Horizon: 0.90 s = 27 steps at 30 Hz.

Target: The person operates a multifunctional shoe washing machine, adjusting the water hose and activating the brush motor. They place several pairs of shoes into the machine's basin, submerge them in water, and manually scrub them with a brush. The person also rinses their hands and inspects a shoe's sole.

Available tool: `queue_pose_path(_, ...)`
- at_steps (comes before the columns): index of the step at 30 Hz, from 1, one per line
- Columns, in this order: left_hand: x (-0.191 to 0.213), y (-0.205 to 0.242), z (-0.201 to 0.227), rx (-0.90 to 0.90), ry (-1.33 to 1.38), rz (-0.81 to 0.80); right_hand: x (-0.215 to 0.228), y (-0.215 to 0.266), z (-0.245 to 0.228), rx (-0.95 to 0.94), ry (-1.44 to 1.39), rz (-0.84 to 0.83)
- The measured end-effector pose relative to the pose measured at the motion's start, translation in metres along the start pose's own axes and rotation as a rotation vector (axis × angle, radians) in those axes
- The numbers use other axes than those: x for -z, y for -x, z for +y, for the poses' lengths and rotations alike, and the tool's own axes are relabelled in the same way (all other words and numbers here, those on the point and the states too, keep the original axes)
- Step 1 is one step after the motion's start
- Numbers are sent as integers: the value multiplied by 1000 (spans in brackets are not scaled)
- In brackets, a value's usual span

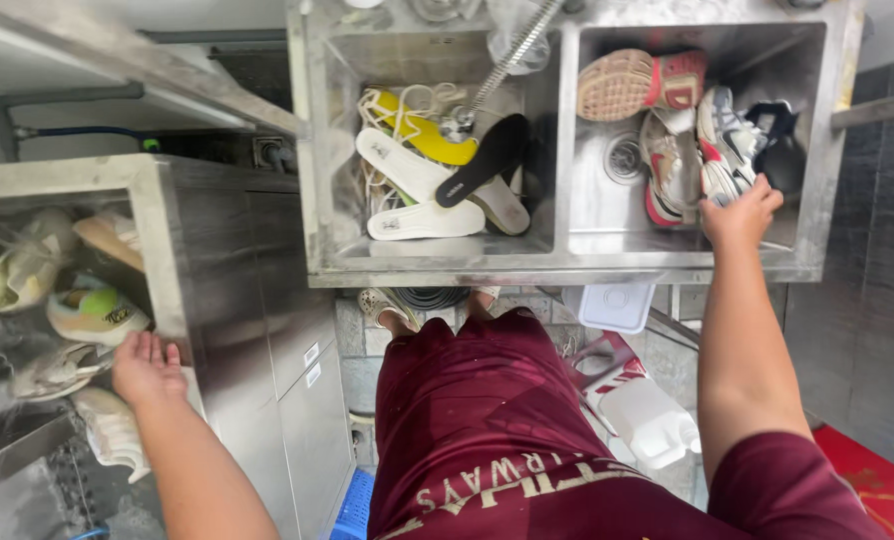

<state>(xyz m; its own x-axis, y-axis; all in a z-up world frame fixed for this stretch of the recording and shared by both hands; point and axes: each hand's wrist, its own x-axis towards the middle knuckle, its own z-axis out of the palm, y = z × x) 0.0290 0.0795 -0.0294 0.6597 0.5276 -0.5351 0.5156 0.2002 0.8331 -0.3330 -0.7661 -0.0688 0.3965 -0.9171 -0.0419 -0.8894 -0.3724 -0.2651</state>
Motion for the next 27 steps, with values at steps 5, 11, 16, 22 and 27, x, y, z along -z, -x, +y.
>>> queue_pose_path(5,-32,53,-37,-402,-347,-33,-20,-25,13,-324,-200,-52)
queue_pose_path(11,-115,180,-54,-370,-559,-492,0,-28,16,-186,-73,-435)
queue_pose_path(16,-190,288,-82,121,-964,-986,146,44,-58,-73,-144,-597)
queue_pose_path(22,-219,369,-150,449,-195,-1651,207,122,-179,567,-244,-983)
queue_pose_path(27,-149,308,-191,478,239,-1111,150,127,-201,581,-1142,-1355)
